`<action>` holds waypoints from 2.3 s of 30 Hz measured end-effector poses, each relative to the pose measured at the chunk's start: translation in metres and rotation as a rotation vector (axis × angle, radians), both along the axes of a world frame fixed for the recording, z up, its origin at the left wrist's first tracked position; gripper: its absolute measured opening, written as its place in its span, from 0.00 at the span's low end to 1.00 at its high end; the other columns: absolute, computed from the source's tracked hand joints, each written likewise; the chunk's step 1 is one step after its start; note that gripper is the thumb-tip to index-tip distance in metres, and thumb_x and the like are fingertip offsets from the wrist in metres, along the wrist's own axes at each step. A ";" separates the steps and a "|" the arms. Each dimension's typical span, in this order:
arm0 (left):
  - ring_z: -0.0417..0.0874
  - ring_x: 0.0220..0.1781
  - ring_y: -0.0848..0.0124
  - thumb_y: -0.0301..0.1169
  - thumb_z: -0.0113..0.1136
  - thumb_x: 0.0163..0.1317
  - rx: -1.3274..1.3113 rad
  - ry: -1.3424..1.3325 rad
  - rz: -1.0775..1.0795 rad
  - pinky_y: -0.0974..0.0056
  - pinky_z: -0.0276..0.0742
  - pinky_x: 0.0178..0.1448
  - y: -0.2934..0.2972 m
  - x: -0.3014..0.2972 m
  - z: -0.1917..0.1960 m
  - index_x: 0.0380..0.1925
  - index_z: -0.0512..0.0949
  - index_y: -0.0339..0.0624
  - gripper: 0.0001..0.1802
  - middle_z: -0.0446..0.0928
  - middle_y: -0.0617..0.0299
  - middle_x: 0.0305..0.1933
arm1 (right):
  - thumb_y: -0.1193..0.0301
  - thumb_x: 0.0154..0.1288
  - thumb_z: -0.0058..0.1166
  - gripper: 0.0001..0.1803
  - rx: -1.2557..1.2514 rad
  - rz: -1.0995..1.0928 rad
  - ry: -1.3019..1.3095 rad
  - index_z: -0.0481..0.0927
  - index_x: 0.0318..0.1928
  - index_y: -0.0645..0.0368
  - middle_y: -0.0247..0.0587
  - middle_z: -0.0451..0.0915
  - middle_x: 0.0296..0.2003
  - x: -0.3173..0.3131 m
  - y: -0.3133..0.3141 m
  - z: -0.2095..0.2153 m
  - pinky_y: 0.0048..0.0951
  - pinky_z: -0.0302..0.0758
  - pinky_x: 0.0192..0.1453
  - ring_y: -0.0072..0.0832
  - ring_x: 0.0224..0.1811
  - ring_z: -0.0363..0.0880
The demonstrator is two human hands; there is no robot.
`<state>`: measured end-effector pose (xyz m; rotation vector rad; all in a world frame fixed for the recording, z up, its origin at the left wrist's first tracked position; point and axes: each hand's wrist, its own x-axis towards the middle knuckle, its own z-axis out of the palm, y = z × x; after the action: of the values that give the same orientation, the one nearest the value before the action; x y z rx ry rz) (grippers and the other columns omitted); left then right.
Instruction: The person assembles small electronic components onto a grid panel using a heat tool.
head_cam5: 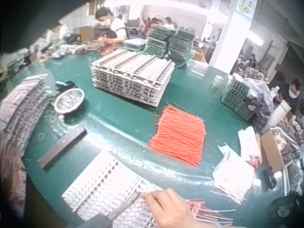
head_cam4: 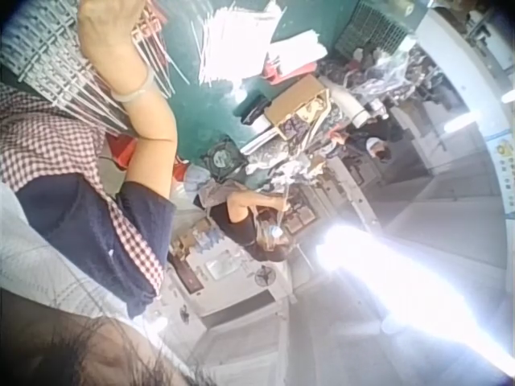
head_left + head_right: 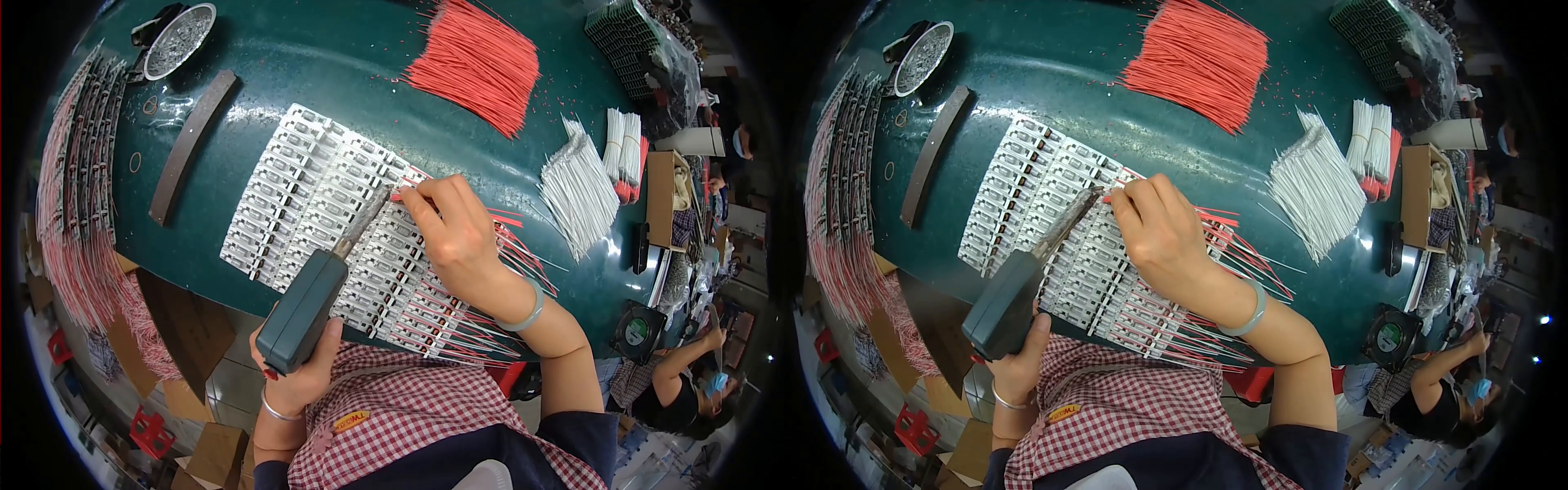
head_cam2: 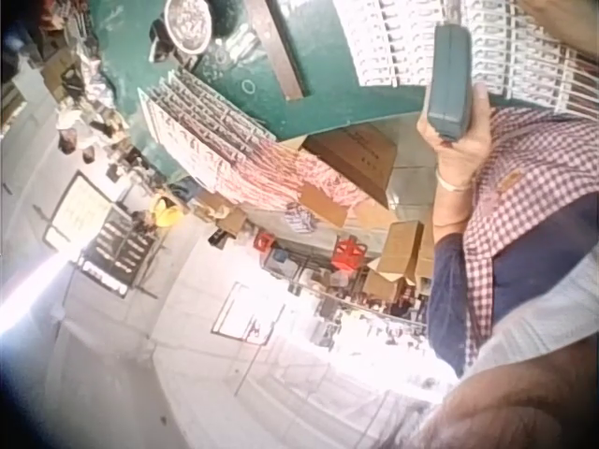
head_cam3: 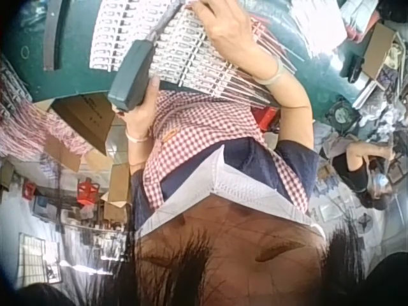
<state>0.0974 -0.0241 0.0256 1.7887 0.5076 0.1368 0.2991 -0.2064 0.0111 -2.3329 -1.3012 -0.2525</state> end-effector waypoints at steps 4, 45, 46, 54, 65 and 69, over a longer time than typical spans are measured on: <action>0.85 0.55 0.66 0.21 0.72 0.61 -0.017 0.002 -0.037 0.62 0.79 0.61 0.000 -0.007 0.004 0.59 0.79 0.32 0.25 0.84 0.54 0.54 | 0.80 0.51 0.61 0.18 -0.005 -0.005 -0.011 0.82 0.46 0.73 0.46 0.77 0.39 -0.001 0.000 -0.001 0.35 0.77 0.39 0.39 0.40 0.76; 0.87 0.30 0.64 0.28 0.75 0.57 0.055 -0.036 0.123 0.64 0.81 0.36 -0.007 -0.010 0.003 0.41 0.86 0.33 0.13 0.86 0.54 0.34 | 0.80 0.52 0.61 0.16 -0.018 0.011 0.007 0.81 0.44 0.72 0.46 0.76 0.38 -0.014 0.003 0.003 0.34 0.77 0.40 0.38 0.39 0.76; 0.88 0.30 0.64 0.29 0.75 0.57 0.107 -0.093 0.113 0.63 0.81 0.36 -0.007 -0.008 0.004 0.41 0.86 0.34 0.13 0.86 0.54 0.34 | 0.80 0.52 0.61 0.17 -0.020 0.010 0.011 0.81 0.44 0.72 0.46 0.77 0.38 -0.014 0.003 0.003 0.34 0.77 0.40 0.38 0.39 0.76; 0.85 0.41 0.67 0.23 0.72 0.61 0.047 -0.050 0.023 0.65 0.80 0.47 -0.002 -0.016 0.001 0.52 0.81 0.31 0.19 0.84 0.54 0.46 | 0.80 0.51 0.61 0.19 0.034 0.026 0.004 0.82 0.46 0.72 0.46 0.79 0.39 -0.023 0.000 0.006 0.34 0.77 0.38 0.37 0.39 0.77; 0.85 0.32 0.66 0.22 0.72 0.57 0.048 -0.074 0.033 0.66 0.80 0.38 -0.006 -0.011 -0.003 0.41 0.84 0.29 0.13 0.84 0.53 0.38 | 0.80 0.51 0.62 0.17 -0.011 0.020 -0.008 0.82 0.45 0.73 0.45 0.78 0.38 -0.024 0.002 0.003 0.33 0.77 0.37 0.36 0.39 0.77; 0.85 0.32 0.64 0.22 0.72 0.56 0.031 -0.041 0.032 0.66 0.80 0.38 -0.006 -0.010 -0.001 0.41 0.83 0.29 0.13 0.84 0.52 0.38 | 0.80 0.52 0.61 0.17 -0.023 0.023 0.003 0.82 0.45 0.73 0.44 0.78 0.38 -0.024 0.003 0.003 0.32 0.77 0.37 0.35 0.39 0.76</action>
<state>0.0873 -0.0298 0.0244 1.8045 0.5073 0.2035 0.2749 -0.2033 0.0139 -2.3356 -1.3353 -0.2277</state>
